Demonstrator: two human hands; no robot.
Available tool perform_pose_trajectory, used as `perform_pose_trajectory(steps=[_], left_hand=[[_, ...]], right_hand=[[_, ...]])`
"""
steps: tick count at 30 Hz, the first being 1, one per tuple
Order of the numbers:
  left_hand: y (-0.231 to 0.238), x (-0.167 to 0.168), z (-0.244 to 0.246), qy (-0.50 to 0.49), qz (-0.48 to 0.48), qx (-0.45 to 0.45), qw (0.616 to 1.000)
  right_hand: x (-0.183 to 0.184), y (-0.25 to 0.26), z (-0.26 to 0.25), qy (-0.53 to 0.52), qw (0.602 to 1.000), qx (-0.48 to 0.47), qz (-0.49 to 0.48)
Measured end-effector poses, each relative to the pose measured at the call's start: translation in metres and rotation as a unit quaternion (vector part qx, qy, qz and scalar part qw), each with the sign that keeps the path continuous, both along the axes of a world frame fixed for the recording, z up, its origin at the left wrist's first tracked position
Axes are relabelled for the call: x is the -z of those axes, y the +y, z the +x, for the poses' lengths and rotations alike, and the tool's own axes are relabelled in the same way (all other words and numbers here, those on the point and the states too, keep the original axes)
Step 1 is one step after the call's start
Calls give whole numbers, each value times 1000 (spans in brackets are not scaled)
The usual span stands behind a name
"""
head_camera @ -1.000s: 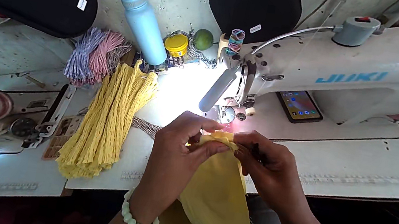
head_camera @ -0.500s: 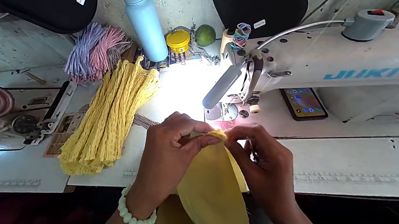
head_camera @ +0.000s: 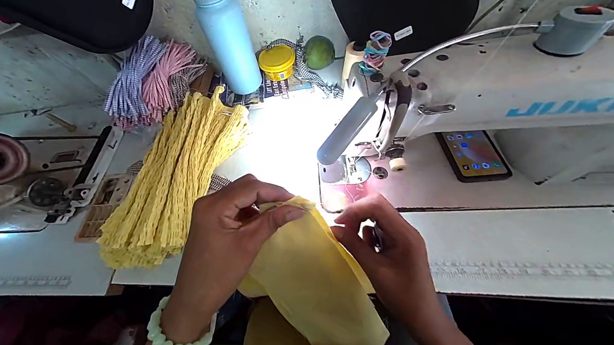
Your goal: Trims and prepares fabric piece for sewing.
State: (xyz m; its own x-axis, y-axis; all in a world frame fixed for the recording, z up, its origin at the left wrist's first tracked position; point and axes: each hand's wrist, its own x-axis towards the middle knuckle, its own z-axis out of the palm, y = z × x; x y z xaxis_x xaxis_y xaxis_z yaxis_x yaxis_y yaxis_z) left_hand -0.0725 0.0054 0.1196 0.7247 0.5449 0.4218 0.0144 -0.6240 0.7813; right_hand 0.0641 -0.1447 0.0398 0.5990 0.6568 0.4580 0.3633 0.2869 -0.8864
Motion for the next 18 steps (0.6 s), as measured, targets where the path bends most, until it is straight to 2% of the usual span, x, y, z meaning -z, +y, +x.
perform_pose_trajectory(steps=[3, 6, 9, 13, 16, 18], left_hand=[[-2, 3, -5, 11, -7, -15, 1000], [-4, 6, -8, 17, -40, -7, 999], [-5, 10, -8, 18, -71, -2, 997], [-2, 14, -12, 17, -117, 7, 993], [0, 17, -14, 9, -151, 10, 988], [0, 19, -16, 1, -169, 10, 986]], right_hand=[[-1, -5, -9, -72, 997, 13, 12], [5, -5, -14, -92, 995, -12, -41], [3, -5, -12, 9, 990, -113, -85], [-6, -6, 0, 191, 936, -273, -115], [-5, -7, 5, 241, 912, -311, -118], [-5, -9, 4, 244, 923, -280, -98]])
